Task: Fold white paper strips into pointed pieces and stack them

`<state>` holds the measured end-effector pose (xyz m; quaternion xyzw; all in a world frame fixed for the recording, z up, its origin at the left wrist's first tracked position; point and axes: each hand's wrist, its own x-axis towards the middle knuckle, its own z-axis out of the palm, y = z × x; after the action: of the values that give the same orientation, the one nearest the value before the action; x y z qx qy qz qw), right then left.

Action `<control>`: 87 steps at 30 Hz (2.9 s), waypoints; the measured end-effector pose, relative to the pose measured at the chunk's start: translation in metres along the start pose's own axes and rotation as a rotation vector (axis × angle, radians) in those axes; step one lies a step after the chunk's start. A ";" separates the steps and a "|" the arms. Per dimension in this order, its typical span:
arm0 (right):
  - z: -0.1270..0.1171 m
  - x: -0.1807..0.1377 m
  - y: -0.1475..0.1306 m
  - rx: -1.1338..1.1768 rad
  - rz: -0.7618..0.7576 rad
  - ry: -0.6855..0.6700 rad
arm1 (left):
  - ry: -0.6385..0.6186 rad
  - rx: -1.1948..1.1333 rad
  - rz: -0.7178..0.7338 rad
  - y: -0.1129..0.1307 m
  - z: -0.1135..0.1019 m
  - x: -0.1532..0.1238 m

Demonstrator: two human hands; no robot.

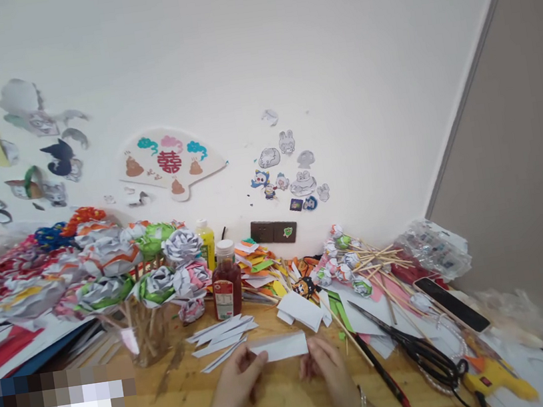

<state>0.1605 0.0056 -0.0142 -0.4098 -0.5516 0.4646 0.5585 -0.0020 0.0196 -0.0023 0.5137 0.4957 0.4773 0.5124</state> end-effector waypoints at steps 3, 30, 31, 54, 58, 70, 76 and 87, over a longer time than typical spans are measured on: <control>-0.001 -0.001 -0.002 -0.112 -0.066 0.106 | -0.054 -0.007 -0.025 -0.001 0.001 0.000; 0.009 -0.011 -0.009 -0.516 -0.301 -0.158 | -0.316 0.032 -0.079 -0.002 0.002 -0.005; 0.009 -0.011 -0.012 -0.530 -0.322 -0.170 | -0.325 0.027 -0.081 -0.003 0.002 -0.004; 0.006 -0.007 -0.003 -0.566 -0.368 -0.198 | -0.336 0.012 -0.052 -0.005 0.003 -0.006; 0.006 -0.006 -0.001 -0.589 -0.380 -0.186 | -0.336 -0.003 -0.048 -0.006 0.003 -0.004; 0.006 -0.007 -0.002 -0.434 -0.273 -0.154 | -0.356 0.113 0.002 0.000 0.004 -0.008; 0.006 -0.005 0.003 -0.462 -0.138 -0.140 | -0.386 0.200 0.088 0.000 0.006 -0.011; 0.006 -0.005 0.006 -0.590 -0.164 -0.159 | -0.378 0.266 0.116 0.005 0.006 -0.014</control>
<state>0.1545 0.0020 -0.0207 -0.4706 -0.7357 0.2686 0.4063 0.0031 0.0050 0.0026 0.6847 0.4192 0.3315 0.4956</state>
